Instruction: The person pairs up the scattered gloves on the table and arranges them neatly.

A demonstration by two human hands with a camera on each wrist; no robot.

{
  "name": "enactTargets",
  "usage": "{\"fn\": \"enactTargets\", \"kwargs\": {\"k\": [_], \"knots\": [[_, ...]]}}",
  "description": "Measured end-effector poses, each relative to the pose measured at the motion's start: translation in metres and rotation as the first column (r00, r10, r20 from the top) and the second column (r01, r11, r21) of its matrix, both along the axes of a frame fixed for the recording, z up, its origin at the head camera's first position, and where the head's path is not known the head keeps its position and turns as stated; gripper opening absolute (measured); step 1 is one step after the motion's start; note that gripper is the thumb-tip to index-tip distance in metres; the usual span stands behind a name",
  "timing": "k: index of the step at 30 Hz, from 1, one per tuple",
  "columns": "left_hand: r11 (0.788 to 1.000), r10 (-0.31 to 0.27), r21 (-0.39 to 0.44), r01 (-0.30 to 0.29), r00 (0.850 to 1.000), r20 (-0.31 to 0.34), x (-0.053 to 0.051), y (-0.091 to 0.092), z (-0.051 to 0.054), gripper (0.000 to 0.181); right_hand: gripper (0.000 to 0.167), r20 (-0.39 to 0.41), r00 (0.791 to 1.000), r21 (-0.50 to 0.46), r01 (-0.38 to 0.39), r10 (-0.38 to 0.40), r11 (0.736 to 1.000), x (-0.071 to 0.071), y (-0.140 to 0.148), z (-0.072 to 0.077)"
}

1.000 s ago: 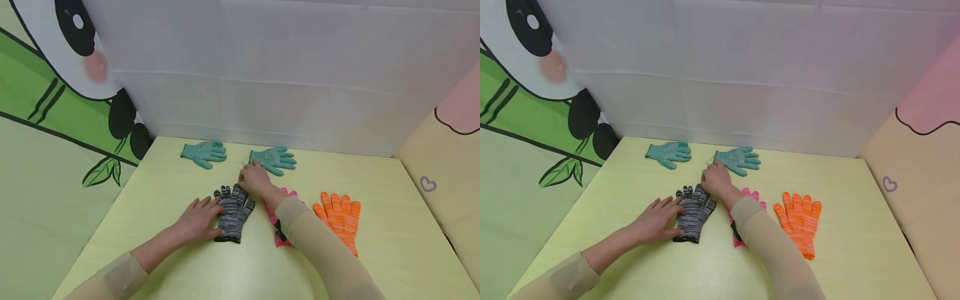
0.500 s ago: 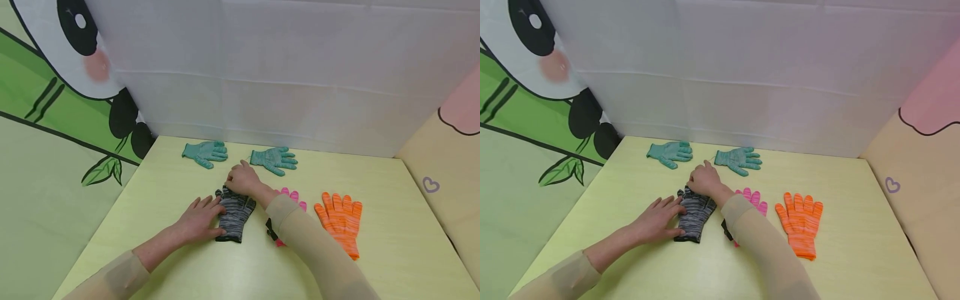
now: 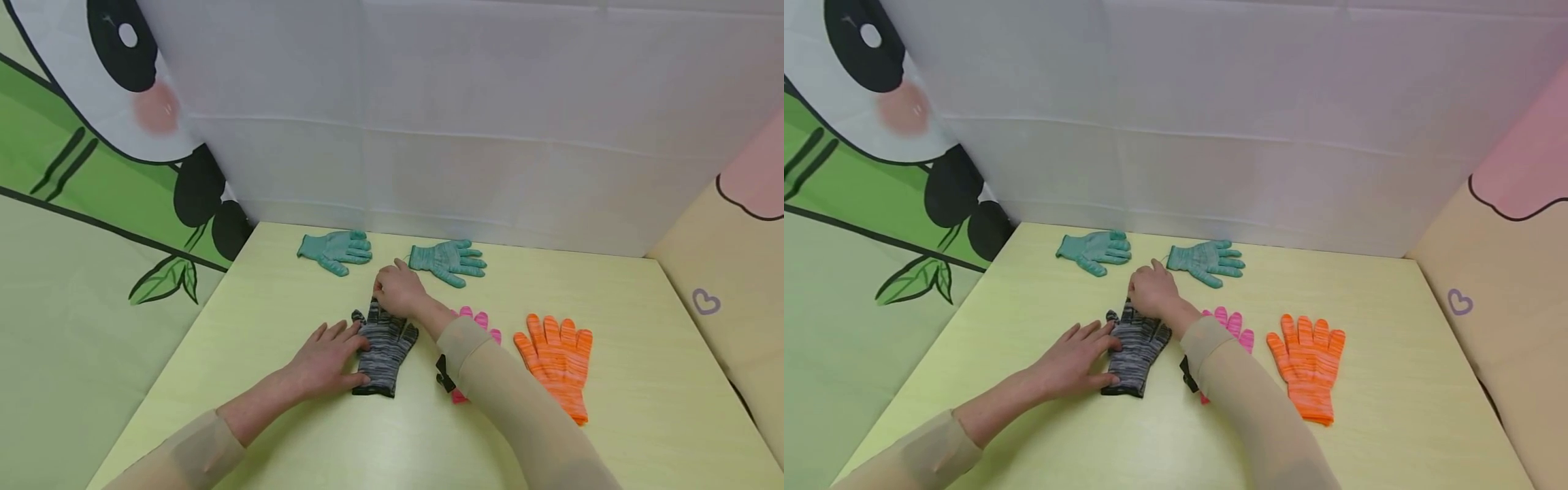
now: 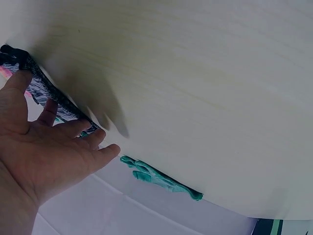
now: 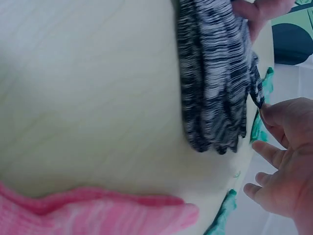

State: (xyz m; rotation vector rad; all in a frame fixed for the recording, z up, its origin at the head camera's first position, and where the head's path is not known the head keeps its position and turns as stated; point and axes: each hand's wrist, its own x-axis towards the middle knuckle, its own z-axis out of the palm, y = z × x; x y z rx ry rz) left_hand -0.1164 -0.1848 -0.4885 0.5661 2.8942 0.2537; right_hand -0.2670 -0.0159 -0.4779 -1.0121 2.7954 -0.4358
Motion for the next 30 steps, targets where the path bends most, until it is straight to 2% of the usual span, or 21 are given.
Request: {"fn": "enactTargets", "kwargs": {"k": [7,14,18,22,26,30], "knots": [[1.000,-0.004,0.007,0.004,1.000,0.003,-0.001,0.000,-0.001,0.052,0.018,0.000,0.999,0.044,0.041,-0.041,0.998,0.003,0.004,-0.009],[1.000,0.005,-0.015,-0.005,1.000,0.009,-0.001,0.001,-0.001,0.053,0.018,-0.003,1.000,-0.034,0.024,-0.024,0.999,0.004,0.008,-0.001],[1.000,0.013,-0.024,-0.013,1.000,0.013,-0.001,0.001,-0.001,0.053,0.012,-0.038,0.998,0.005,-0.054,0.054,0.999,0.009,0.010,0.005],[0.999,0.019,-0.036,-0.019,1.000,0.013,-0.001,0.002,0.000,0.054,0.011,-0.059,0.990,0.079,-0.122,0.127,0.989,0.014,0.009,0.002],[0.998,0.007,-0.055,-0.007,1.000,-0.011,0.001,0.003,0.003,0.056,0.012,-0.047,0.994,0.102,-0.090,0.095,0.991,0.016,0.007,-0.006],[0.996,-0.038,-0.083,0.032,0.996,-0.075,0.007,0.004,0.005,0.053,0.014,-0.037,0.997,0.088,-0.066,0.070,0.994,0.017,0.005,-0.010]]}}
